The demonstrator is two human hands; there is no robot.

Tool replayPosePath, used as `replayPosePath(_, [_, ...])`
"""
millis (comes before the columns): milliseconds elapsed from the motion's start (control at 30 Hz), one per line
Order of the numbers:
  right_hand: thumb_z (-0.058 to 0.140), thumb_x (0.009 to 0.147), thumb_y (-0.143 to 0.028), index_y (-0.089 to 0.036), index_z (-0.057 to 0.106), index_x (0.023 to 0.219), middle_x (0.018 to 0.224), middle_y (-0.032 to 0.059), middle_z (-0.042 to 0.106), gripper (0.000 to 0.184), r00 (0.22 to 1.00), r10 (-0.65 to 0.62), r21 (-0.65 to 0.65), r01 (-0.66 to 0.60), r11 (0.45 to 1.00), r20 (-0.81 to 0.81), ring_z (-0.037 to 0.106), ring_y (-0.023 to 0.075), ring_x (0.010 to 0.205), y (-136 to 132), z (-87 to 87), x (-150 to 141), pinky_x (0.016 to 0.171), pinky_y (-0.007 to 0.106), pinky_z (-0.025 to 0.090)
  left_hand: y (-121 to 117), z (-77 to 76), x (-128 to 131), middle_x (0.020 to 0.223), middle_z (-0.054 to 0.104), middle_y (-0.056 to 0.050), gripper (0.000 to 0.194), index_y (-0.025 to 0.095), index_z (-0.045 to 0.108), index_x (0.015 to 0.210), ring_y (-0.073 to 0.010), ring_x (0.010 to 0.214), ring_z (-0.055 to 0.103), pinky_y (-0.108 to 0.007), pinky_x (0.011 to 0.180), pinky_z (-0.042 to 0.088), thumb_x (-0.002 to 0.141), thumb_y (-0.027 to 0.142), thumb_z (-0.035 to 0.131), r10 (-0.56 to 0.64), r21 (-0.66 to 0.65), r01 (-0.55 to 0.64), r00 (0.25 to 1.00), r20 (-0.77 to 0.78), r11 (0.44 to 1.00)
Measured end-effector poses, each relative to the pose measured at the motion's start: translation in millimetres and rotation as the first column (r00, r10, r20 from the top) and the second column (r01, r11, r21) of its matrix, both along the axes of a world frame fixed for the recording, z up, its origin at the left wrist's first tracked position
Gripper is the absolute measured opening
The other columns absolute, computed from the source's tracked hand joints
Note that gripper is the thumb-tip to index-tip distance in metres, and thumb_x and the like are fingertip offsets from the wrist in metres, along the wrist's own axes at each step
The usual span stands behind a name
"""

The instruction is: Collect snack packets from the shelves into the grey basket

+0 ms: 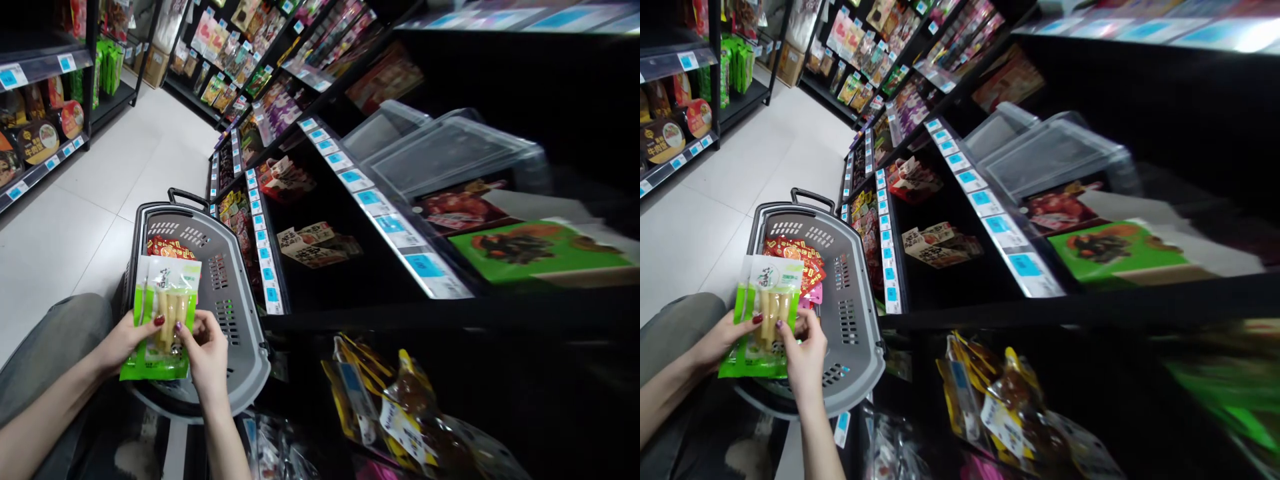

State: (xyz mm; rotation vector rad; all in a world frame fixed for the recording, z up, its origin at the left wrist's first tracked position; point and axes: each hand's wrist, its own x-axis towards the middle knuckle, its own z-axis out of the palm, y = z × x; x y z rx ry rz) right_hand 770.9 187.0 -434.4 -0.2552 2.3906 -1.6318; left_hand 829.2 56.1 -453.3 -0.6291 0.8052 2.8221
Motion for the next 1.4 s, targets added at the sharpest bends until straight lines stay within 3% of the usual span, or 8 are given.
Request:
replayPosePath(167, [0.058,0.075,-0.042,-0.018,0.055,0.085,0.062,-0.0027,0.048,0.026,0.902,-0.287,0.259,0.375,0.890,-0.321,0.047,0.0134,0.055,17.3,9.9,-0.9,0.054,0.024,0.037,-12.9,-2.7,-2.9,0.087,0.074,-0.010,0.054,0.011,0.060,0.109,-0.0305,0.086,0.068,-0.039,0.074,0.057,0.061,0.030,0.077,0.200,-0.042,-0.197,0.975,0.094,0.979])
replayPosePath(300, [0.046,0.083,-0.018,-0.017,0.059,0.089,0.076,0.0085,0.061,0.015,0.930,0.105,0.783,0.232,0.578,-0.353,0.058,0.0214,0.070,-8.7,-7.3,13.5,0.061,0.028,0.036,-31.8,-3.3,-5.5,0.091,0.073,-0.008,0.057,0.012,0.056,0.116,-0.0288,0.089,0.067,-0.039,0.079,0.056,0.065,0.029,0.074,0.389,-0.136,-0.383,0.921,0.017,0.914])
replayPosePath(400, [0.040,0.084,-0.010,-0.017,0.062,0.086,0.080,0.0111,0.064,0.023,0.923,0.341,0.901,0.015,0.433,-0.179,0.061,0.0239,0.076,-27.1,-25.3,21.8,0.061,0.029,0.036,-37.5,-2.8,-5.5,0.093,0.073,-0.008,0.054,0.013,0.055,0.118,-0.0276,0.092,0.067,-0.039,0.081,0.055,0.068,0.028,0.071,0.409,-0.115,-0.406,0.913,-0.001,0.907])
replayPosePath(600, [0.047,0.086,-0.033,-0.016,0.065,0.092,0.082,0.0077,0.067,0.025,0.936,-0.001,0.710,0.268,0.651,-0.352,0.060,0.0195,0.068,10.1,-7.3,-6.2,0.060,0.026,0.038,-37.9,-0.1,-1.7,0.089,0.073,-0.009,0.047,0.011,0.057,0.113,-0.0285,0.093,0.066,-0.039,0.080,0.056,0.071,0.027,0.068,0.395,-0.111,-0.393,0.919,0.003,0.913])
replayPosePath(733, [0.052,0.082,-0.037,-0.017,0.066,0.083,0.067,0.0023,0.065,0.024,0.980,0.096,0.647,0.040,0.762,-0.174,0.057,0.0157,0.061,16.6,-9.0,-34.2,0.057,0.022,0.037,-38.3,1.8,-2.4,0.088,0.074,-0.008,0.042,0.012,0.059,0.111,-0.0282,0.093,0.067,-0.039,0.080,0.056,0.073,0.027,0.065,0.379,-0.099,-0.377,0.925,0.004,0.921])
replayPosePath(900, [0.057,0.076,-0.023,-0.017,0.064,0.070,0.068,0.0052,0.066,0.011,0.974,0.194,0.710,-0.051,0.702,-0.121,0.058,0.0164,0.064,-5.1,-38.2,-53.4,0.058,0.023,0.034,-37.2,-3.5,-6.3,0.087,0.074,-0.008,0.044,0.012,0.058,0.113,-0.0284,0.091,0.067,-0.040,0.079,0.056,0.072,0.025,0.065,0.372,-0.096,-0.368,0.928,0.021,0.925])
replayPosePath(1133, [0.049,0.085,-0.032,-0.016,0.063,0.082,0.075,0.0037,0.067,0.021,0.954,0.287,0.749,-0.132,0.649,-0.081,0.060,0.0150,0.069,3.3,-40.6,-54.8,0.062,0.021,0.038,-35.9,-5.7,-6.9,0.086,0.074,-0.007,0.044,0.013,0.057,0.113,-0.0274,0.090,0.068,-0.039,0.080,0.056,0.071,0.024,0.067,0.375,-0.073,-0.373,0.927,0.020,0.925])
replayPosePath(1400, [0.050,0.080,-0.015,-0.013,0.065,0.094,0.083,0.0122,0.070,0.020,0.874,0.481,0.845,-0.309,0.436,0.071,0.065,0.0206,0.077,-20.2,-70.4,-18.5,0.066,0.025,0.045,-34.8,-4.8,-7.4,0.089,0.074,-0.008,0.048,0.011,0.058,0.113,-0.0279,0.093,0.067,-0.038,0.081,0.055,0.069,0.026,0.070,0.347,-0.116,-0.341,0.937,0.031,0.933])
